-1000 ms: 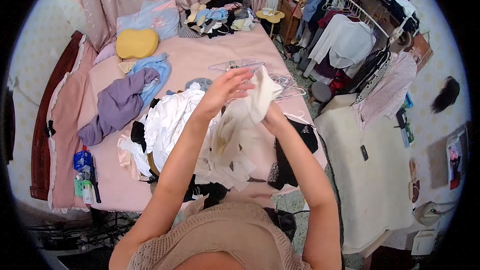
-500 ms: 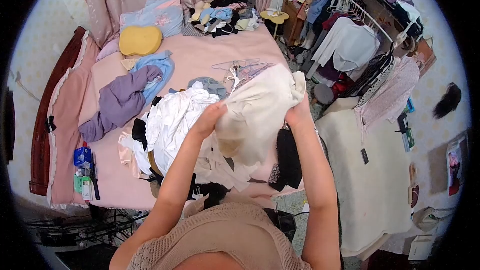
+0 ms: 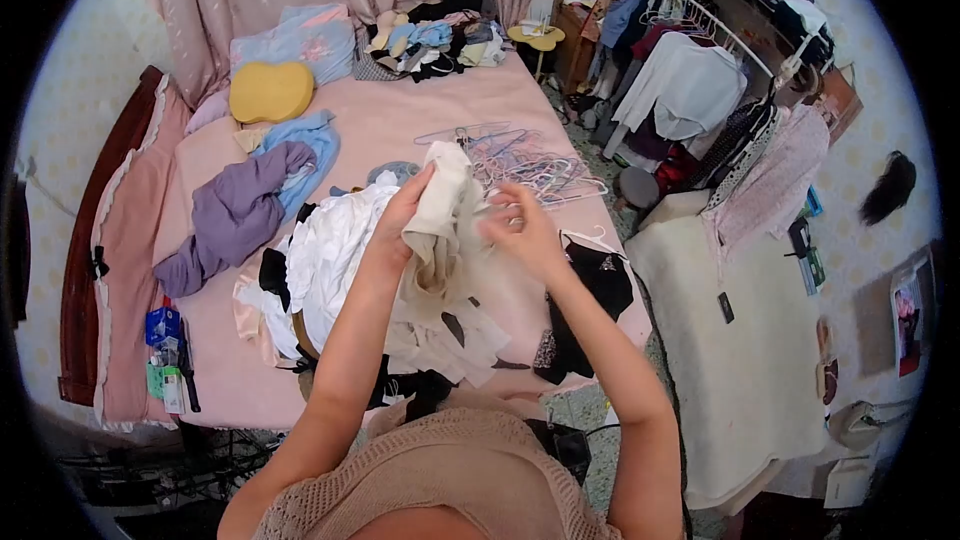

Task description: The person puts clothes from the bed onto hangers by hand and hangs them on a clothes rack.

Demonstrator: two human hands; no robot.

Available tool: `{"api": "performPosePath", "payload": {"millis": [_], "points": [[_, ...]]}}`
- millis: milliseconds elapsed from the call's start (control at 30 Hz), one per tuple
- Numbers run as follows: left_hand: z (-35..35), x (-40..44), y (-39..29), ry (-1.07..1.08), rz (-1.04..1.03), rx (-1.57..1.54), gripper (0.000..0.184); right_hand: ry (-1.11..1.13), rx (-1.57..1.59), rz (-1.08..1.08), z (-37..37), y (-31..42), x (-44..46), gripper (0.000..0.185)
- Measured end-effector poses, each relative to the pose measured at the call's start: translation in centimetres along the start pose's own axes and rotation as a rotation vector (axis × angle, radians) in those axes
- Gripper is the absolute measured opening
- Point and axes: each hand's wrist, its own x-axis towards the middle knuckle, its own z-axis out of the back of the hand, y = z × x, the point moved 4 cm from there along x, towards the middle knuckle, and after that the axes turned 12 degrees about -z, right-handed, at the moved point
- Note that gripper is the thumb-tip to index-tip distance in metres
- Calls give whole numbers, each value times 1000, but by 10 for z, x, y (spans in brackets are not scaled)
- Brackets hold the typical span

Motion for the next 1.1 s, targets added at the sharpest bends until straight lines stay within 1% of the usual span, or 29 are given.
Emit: {"api": "performPosePath", "payload": {"millis": [33,67,133,167,233,267,333,367,433,467,500,567,600,633,700,733,800,833,900,933,967,1000,1033,1100], "points": [[-3,0,1,21,-1,84,30,23,-108,89,-12,21,-9,41],[-3,1,3,22,1,86,30,20,-106,88,-20,33,-14,41],[-5,3,7,112,21,176,27,-37,-424,239,-31,54,-23,40],[-5,4,8,115,23,180,27,-41,-421,240,-32,54,-20,40],[-8,1,9,167,41,203,30,-149,-685,478,-36,56,-16,30],[-8,0,8,168,41,205,30,-150,-684,479,-37,51,-13,30],[-8,-3,5,262,22,289,34,-248,-461,453,-31,47,-8,18],[-8,-4,6,260,21,290,34,-246,-460,454,-30,46,-5,18],[-19,-10,1,324,-116,673,32,-286,-286,259,-18,42,4,12],[-21,-16,2,328,-57,776,41,-259,-220,223,-16,41,8,12],[-20,-17,6,327,-57,777,41,-258,-219,222,-14,42,10,12],[-28,-14,16,501,-399,1130,45,-273,-289,199,-9,48,11,13],[-30,-11,21,526,-476,1202,42,-304,-325,200,-9,54,9,15],[-29,-12,28,528,-477,1199,42,-306,-328,200,-8,56,8,15],[-28,-18,30,308,-736,1504,33,-352,-426,187,-5,57,6,16],[-29,-18,35,309,-734,1501,33,-354,-428,184,-4,55,6,16],[-26,-18,37,194,-779,1562,30,-411,-433,214,3,52,6,17],[-24,-18,38,194,-778,1561,30,-411,-434,213,6,52,7,17],[-10,-13,35,39,-687,1651,26,-493,-428,236,20,55,6,18],[-1,-11,35,41,-688,1648,26,-528,-401,249,28,57,5,18],[9,-8,31,23,-671,1626,30,-573,-413,210,38,59,5,16],[18,-6,25,6,-655,1605,34,-600,-387,215,51,56,8,15],[21,-4,14,9,-654,1604,34,-625,-360,218,66,51,11,14],[30,2,-6,-23,-576,1603,34,-691,-422,235,92,44,16,13]]}}
